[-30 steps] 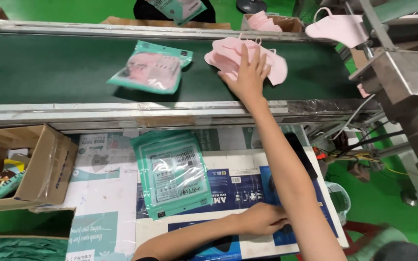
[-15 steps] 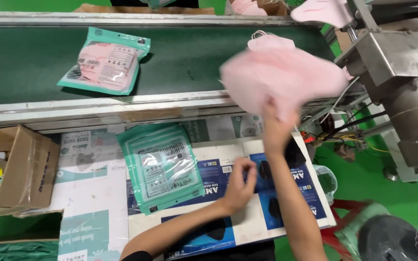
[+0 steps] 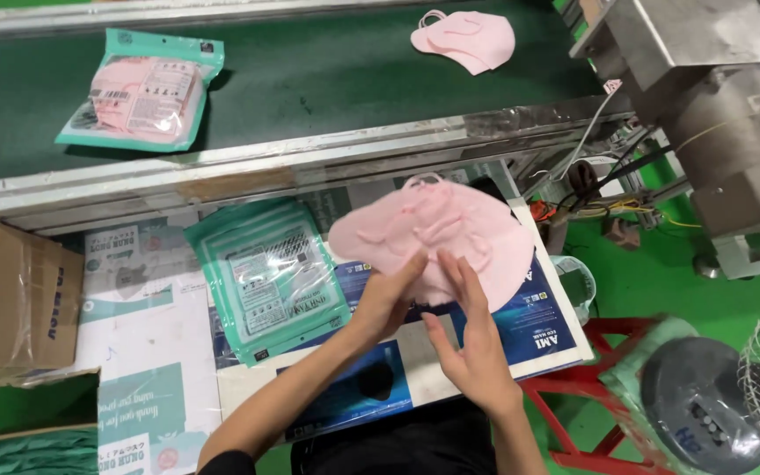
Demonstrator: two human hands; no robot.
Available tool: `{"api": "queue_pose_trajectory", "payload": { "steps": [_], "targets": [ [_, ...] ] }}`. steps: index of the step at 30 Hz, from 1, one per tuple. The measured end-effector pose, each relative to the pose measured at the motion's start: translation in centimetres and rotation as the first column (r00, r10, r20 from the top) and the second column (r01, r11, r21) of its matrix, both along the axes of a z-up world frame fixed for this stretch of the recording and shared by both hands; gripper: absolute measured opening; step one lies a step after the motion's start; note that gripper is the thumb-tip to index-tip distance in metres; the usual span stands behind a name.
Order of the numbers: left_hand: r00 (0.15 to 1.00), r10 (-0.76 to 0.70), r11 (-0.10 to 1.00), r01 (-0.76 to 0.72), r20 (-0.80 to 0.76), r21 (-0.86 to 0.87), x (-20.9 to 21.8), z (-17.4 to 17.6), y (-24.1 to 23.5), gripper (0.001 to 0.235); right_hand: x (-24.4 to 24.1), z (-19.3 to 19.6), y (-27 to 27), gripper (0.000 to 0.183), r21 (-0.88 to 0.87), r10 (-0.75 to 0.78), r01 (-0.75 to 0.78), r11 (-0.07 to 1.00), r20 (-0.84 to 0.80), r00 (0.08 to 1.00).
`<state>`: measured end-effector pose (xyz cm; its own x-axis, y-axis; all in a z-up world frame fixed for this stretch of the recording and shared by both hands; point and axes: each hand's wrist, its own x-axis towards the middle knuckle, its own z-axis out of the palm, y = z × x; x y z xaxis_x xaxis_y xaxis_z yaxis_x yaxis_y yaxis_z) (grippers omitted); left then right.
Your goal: Manually packing protective face masks into plastic bags and placing them on the work area near a conveyor line.
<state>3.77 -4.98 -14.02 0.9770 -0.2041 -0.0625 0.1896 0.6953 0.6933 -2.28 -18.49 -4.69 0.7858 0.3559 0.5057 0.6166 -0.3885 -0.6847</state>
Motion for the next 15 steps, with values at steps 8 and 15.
{"api": "queue_pose_trajectory", "payload": {
  "steps": [8,15],
  "targets": [
    [1.000,-0.007,0.992,0.006,0.008,0.128,-4.7,1.0,-1.3,0.043,-4.0,-5.1,-5.5,0.061,0.312,-0.271,0.439,0.843,-0.459,0.846],
    [0.959,-0.029,0.864,-0.118,0.281,0.490,-5.5,1.7,-0.2,0.058,-1.5,-8.6,-6.1,0.114,0.517,0.066,0.175,0.838,-0.415,0.908]
  ]
}}
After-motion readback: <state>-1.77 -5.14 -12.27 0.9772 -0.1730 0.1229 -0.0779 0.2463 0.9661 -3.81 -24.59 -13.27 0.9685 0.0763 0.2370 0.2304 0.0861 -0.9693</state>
